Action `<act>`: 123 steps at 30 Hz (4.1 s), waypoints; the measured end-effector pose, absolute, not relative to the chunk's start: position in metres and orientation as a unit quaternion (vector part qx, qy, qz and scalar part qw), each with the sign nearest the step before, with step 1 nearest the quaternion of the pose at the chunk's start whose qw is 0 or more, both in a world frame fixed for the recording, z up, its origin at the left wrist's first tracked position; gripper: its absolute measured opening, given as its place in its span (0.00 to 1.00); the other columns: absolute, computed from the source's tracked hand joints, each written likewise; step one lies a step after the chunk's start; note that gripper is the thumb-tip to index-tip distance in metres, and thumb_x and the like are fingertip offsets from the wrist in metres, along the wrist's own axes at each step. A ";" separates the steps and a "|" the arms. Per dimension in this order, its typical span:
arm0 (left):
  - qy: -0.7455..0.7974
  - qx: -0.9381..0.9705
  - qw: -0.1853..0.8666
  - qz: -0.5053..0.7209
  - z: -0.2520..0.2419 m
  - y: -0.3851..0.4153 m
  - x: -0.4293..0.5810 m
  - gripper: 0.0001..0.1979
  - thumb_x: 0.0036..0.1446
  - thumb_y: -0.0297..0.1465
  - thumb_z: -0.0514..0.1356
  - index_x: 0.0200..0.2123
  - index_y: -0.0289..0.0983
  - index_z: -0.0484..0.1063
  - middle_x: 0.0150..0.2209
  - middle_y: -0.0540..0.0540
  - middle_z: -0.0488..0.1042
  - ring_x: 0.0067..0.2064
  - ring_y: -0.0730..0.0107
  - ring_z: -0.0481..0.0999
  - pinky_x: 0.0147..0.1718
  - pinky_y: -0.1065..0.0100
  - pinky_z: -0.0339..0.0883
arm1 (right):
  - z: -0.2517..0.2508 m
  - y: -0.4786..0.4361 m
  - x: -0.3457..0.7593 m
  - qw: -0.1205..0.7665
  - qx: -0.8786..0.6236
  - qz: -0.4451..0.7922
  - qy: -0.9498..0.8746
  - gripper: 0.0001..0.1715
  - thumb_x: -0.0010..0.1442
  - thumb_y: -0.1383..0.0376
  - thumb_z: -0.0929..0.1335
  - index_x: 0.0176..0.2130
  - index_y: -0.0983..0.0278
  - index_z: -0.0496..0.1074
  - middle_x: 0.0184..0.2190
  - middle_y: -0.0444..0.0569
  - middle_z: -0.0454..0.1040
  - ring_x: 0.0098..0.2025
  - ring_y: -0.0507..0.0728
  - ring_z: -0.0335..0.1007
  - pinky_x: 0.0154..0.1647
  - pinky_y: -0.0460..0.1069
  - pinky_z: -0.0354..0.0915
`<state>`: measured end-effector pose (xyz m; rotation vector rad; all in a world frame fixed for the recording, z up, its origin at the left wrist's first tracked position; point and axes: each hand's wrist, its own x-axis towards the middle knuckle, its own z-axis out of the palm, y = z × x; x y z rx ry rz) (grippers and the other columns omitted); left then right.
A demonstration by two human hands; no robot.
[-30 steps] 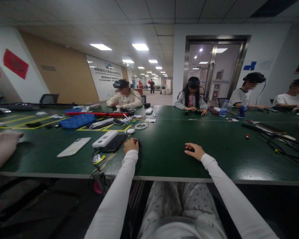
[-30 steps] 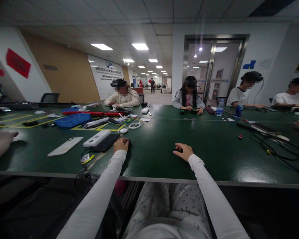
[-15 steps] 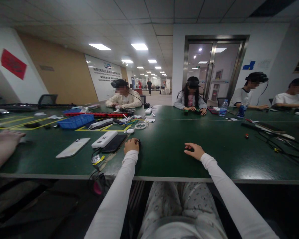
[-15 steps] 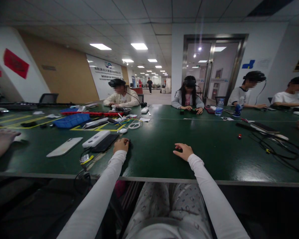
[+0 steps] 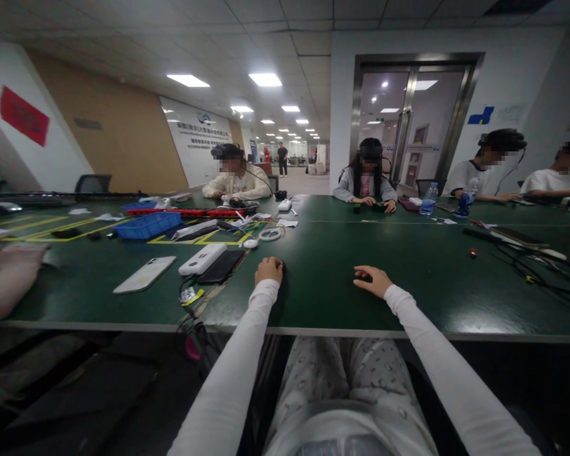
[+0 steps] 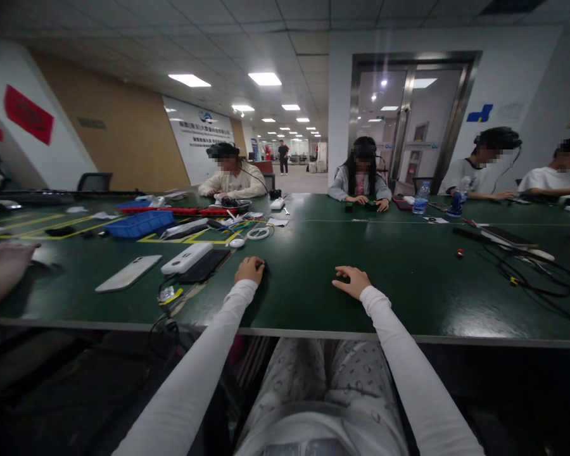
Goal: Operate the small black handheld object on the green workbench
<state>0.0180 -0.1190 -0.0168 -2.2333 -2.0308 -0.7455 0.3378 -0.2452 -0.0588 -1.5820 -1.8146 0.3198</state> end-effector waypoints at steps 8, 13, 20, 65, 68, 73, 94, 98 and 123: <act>-0.524 -0.809 -0.080 -0.255 -0.032 -0.158 0.117 0.08 0.53 0.32 0.55 0.38 0.39 0.67 0.41 0.46 0.69 0.44 0.68 0.67 0.42 0.66 0.61 | -0.058 -0.247 0.338 0.350 -0.607 0.108 -0.705 0.32 0.48 0.53 0.69 0.52 0.56 0.62 0.40 0.46 0.74 0.40 0.57 0.69 0.44 0.57 0.64; -0.424 -0.859 -0.131 -0.255 -0.038 -0.188 0.167 0.08 0.52 0.30 0.56 0.38 0.40 0.67 0.40 0.48 0.68 0.44 0.70 0.67 0.43 0.66 0.61 | -0.059 -0.245 0.338 0.350 -0.607 0.099 -0.706 0.33 0.46 0.53 0.70 0.51 0.56 0.63 0.40 0.46 0.74 0.40 0.57 0.69 0.44 0.57 0.64; -0.405 -0.860 -0.157 -0.267 -0.039 -0.194 0.176 0.08 0.51 0.28 0.56 0.37 0.39 0.68 0.40 0.48 0.68 0.44 0.70 0.68 0.44 0.65 0.62 | -0.055 -0.247 0.335 0.343 -0.616 0.094 -0.703 0.33 0.44 0.52 0.70 0.50 0.57 0.65 0.41 0.47 0.73 0.41 0.58 0.69 0.45 0.56 0.63; -0.683 -0.677 -0.016 -0.274 -0.001 -0.104 -0.029 0.11 0.56 0.32 0.50 0.43 0.38 0.61 0.43 0.41 0.70 0.47 0.64 0.69 0.44 0.64 0.61 | -0.055 -0.247 0.335 0.346 -0.613 0.135 -0.697 0.31 0.49 0.52 0.68 0.51 0.57 0.63 0.42 0.47 0.72 0.44 0.59 0.67 0.48 0.59 0.61; -0.694 -0.658 0.001 -0.293 0.000 -0.105 -0.029 0.11 0.56 0.32 0.50 0.43 0.38 0.62 0.43 0.40 0.70 0.47 0.61 0.68 0.44 0.63 0.61 | -0.056 -0.246 0.334 0.351 -0.612 0.128 -0.697 0.30 0.48 0.53 0.68 0.50 0.58 0.64 0.41 0.47 0.73 0.44 0.58 0.67 0.47 0.58 0.62; -0.702 -0.647 0.023 -0.296 -0.001 -0.106 -0.032 0.10 0.54 0.32 0.51 0.40 0.38 0.64 0.42 0.41 0.70 0.48 0.59 0.67 0.44 0.62 0.61 | -0.055 -0.247 0.334 0.350 -0.610 0.136 -0.698 0.29 0.49 0.53 0.68 0.50 0.56 0.64 0.42 0.47 0.72 0.44 0.59 0.67 0.47 0.59 0.61; -0.688 -0.686 0.047 -0.232 -0.009 -0.097 -0.035 0.11 0.53 0.35 0.53 0.39 0.40 0.69 0.44 0.42 0.68 0.49 0.61 0.65 0.45 0.63 0.60 | -0.052 -0.248 0.333 0.343 -0.606 0.125 -0.707 0.27 0.50 0.54 0.68 0.48 0.59 0.66 0.42 0.48 0.73 0.43 0.58 0.67 0.47 0.58 0.62; -0.686 -0.686 0.037 -0.240 -0.010 -0.097 -0.034 0.11 0.54 0.34 0.53 0.40 0.40 0.70 0.44 0.42 0.68 0.48 0.62 0.65 0.45 0.64 0.61 | -0.053 -0.248 0.332 0.350 -0.607 0.121 -0.703 0.25 0.49 0.55 0.68 0.47 0.59 0.67 0.41 0.47 0.73 0.43 0.58 0.67 0.47 0.57 0.62; -0.413 -0.869 -0.099 -0.253 -0.033 -0.191 0.174 0.08 0.51 0.32 0.56 0.37 0.39 0.69 0.40 0.46 0.68 0.43 0.67 0.66 0.42 0.65 0.61 | -0.050 -0.246 0.329 0.339 -0.622 0.108 -0.698 0.36 0.45 0.52 0.70 0.52 0.57 0.62 0.43 0.47 0.72 0.42 0.58 0.67 0.46 0.56 0.61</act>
